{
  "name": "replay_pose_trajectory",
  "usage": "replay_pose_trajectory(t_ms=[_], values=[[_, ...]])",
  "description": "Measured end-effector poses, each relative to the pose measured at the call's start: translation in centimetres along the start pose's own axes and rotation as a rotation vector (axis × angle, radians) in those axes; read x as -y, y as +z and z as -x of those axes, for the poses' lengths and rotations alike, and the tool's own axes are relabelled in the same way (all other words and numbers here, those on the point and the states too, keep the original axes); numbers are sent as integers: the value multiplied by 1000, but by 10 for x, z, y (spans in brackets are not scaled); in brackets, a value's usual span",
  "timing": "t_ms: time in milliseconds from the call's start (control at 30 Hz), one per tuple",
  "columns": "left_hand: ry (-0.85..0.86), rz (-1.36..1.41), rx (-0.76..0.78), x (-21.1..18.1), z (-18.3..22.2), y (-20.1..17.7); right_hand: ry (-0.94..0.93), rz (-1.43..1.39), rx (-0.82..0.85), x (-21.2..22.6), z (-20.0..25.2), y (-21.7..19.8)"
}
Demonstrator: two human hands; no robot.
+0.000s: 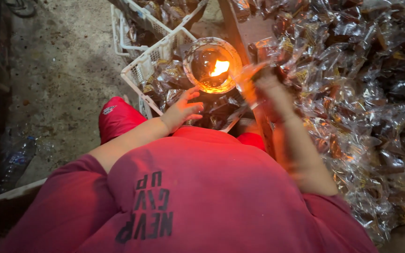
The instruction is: Sealing small plastic bags containing bread by passing the folded edges over a candle flame.
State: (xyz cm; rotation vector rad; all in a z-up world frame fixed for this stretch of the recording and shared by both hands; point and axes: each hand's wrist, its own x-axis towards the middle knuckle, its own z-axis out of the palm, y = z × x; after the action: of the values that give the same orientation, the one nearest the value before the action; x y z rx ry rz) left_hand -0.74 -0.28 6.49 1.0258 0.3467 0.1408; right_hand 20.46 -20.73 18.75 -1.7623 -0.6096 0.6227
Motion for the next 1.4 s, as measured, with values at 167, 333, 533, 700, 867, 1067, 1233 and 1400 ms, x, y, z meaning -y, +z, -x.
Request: replay_pose_trajectory(t_ms=[167, 333, 533, 700, 867, 1067, 1233, 1400], values=[[21, 32, -18, 20, -8, -8, 92, 402, 320, -67, 9, 80], [121, 139, -238, 15, -2, -22, 122, -260, -196, -97, -8, 78], [45, 215, -166, 43, -15, -44, 41, 98, 94, -105, 4, 98], [8, 88, -129, 37, -15, -44, -263, 287, -49, -109, 7, 100], [-75, 120, -100, 44, -14, -41, -77, 222, 108, -100, 22, 106], [-92, -29, -163, 28, -8, -32, -170, 470, 100, -86, 31, 108], [-140, 84, -204, 14, -6, -20, -269, 16, -198, -119, 10, 89], [-91, -106, -164, 32, -14, -24, -53, -74, -56, -121, 17, 87]])
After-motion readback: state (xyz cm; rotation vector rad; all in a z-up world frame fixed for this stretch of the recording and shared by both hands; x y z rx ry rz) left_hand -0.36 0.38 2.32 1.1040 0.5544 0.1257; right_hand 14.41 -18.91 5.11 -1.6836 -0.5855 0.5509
